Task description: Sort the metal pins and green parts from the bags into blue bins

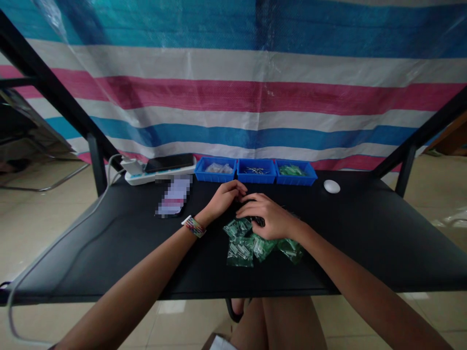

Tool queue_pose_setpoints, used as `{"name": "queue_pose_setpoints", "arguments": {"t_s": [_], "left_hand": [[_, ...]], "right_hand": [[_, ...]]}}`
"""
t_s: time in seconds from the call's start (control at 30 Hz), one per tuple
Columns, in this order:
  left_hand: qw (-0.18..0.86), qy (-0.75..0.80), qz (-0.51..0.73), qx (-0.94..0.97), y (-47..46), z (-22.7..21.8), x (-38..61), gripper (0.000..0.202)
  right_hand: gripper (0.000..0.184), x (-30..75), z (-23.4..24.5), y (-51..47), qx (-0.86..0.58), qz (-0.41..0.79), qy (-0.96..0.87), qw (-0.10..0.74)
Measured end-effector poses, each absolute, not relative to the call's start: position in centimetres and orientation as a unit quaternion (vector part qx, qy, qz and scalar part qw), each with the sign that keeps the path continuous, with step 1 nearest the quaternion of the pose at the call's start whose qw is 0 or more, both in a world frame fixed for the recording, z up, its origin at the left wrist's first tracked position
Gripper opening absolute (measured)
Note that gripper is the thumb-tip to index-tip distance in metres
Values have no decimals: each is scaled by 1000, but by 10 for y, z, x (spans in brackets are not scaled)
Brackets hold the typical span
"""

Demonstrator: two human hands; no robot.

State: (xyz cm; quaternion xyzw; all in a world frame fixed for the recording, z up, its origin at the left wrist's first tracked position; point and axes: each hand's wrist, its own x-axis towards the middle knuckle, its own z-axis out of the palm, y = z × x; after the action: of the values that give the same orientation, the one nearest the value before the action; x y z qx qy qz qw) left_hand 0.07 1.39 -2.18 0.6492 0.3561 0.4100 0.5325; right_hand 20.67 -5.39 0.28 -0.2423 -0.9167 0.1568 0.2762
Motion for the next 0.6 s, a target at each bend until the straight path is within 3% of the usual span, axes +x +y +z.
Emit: {"name": "queue_pose_setpoints", "arguments": {"t_s": [0.13,0.53,0.6], "left_hand": [[546,355,413,636,15,-24,2,26],[528,359,408,652,10,-17,4,22],[524,361,406,656,11,-18,4,19]], "right_hand": [[61,209,2,-53,-242,184,-917,257],[13,204,-2,-51,-219,133,-927,274],[15,202,-2,-51,-224,141,-916,302]]}}
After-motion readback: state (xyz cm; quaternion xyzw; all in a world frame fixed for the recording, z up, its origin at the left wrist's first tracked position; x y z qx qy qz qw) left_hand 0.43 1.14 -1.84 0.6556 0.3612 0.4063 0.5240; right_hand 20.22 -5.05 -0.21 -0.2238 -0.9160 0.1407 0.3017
